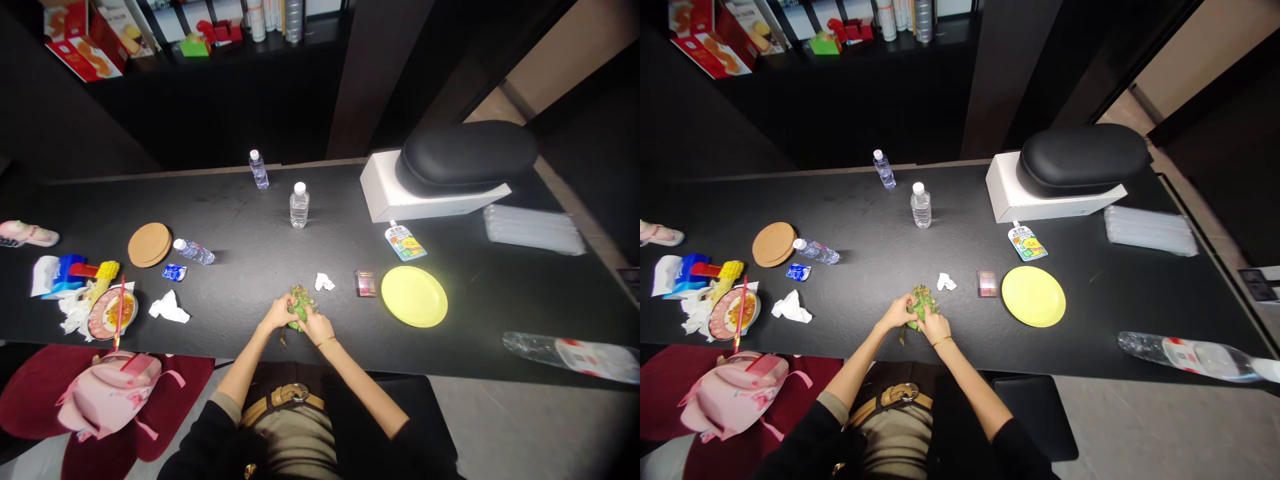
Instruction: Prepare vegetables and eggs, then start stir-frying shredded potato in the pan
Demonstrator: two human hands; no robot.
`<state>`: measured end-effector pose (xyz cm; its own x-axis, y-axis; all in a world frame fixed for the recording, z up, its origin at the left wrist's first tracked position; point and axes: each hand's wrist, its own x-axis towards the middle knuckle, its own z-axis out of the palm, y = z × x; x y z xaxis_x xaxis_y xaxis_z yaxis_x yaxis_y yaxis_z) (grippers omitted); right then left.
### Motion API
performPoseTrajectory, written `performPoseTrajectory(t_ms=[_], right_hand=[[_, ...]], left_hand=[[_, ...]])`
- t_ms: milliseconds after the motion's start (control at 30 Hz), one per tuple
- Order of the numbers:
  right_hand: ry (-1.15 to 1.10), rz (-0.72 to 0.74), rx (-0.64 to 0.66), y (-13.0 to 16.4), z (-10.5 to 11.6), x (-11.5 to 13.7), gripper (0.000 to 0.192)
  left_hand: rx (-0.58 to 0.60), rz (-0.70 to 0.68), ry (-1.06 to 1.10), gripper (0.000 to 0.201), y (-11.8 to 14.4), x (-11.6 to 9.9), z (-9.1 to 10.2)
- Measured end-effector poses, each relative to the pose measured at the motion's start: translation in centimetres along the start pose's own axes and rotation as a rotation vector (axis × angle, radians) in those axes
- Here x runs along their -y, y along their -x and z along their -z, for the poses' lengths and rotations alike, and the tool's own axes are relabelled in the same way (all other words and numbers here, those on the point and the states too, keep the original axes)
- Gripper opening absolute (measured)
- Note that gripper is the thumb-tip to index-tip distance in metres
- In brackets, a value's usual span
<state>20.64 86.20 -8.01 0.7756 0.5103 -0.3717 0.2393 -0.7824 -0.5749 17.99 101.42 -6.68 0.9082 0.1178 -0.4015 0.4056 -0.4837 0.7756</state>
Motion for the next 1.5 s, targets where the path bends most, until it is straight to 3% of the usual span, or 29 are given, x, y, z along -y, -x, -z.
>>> performPoseTrajectory(t_ms=[100,233,333,500,600,700,867,1000,1167,1367,1500], right_hand=[[0.089,0.005,0.025,0.0,-0.4,0.1,0.035],[-0.094,0.081,-0.02,0.1,-1.4,-1.0,0.035],[-0.237,0.158,-0.048,0.0,-1.8,-2.2,0.033],[-0.326,0.214,0.002,-0.6,-0.8,-3.5,0.035],[-0.233,0.177,0.039,-0.6,0.3,-3.3,0.037],[-0.064,0.112,0.039,-0.1,1.2,-2.3,0.038],[0.299,-0.085,0.026,0.7,2.8,0.4,0.04],[0.393,-0.148,0.049,0.7,4.4,2.0,0.035],[0.291,-0.105,0.064,0.0,5.5,1.5,0.023],[0.225,-0.063,0.028,-0.4,4.9,0.1,0.028],[0.315,-0.052,-0.021,-0.3,4.6,-0.2,0.023]], left_hand=[[-0.003,-0.029,-0.061,0.023,0.0,0.1,-0.3],[0.009,-0.04,0.017,0.025,-0.3,0.7,-0.6],[0.065,-0.029,0.273,0.027,-0.6,1.5,-0.5],[0.138,0.114,0.644,0.033,-0.4,2.5,-0.3],[0.114,0.174,0.817,0.037,0.0,2.7,-0.9],[0.045,0.216,0.839,0.04,0.1,2.4,-2.0],[-0.153,0.257,0.619,0.035,-0.5,1.4,-3.6],[-0.278,0.217,0.516,0.029,-0.4,0.3,-4.0],[-0.243,0.173,0.691,0.031,0.0,-0.9,-3.3],[-0.22,0.154,0.875,0.039,0.9,-1.5,-3.1],[-0.236,0.256,1.03,0.042,1.4,-2.5,-3.8]])
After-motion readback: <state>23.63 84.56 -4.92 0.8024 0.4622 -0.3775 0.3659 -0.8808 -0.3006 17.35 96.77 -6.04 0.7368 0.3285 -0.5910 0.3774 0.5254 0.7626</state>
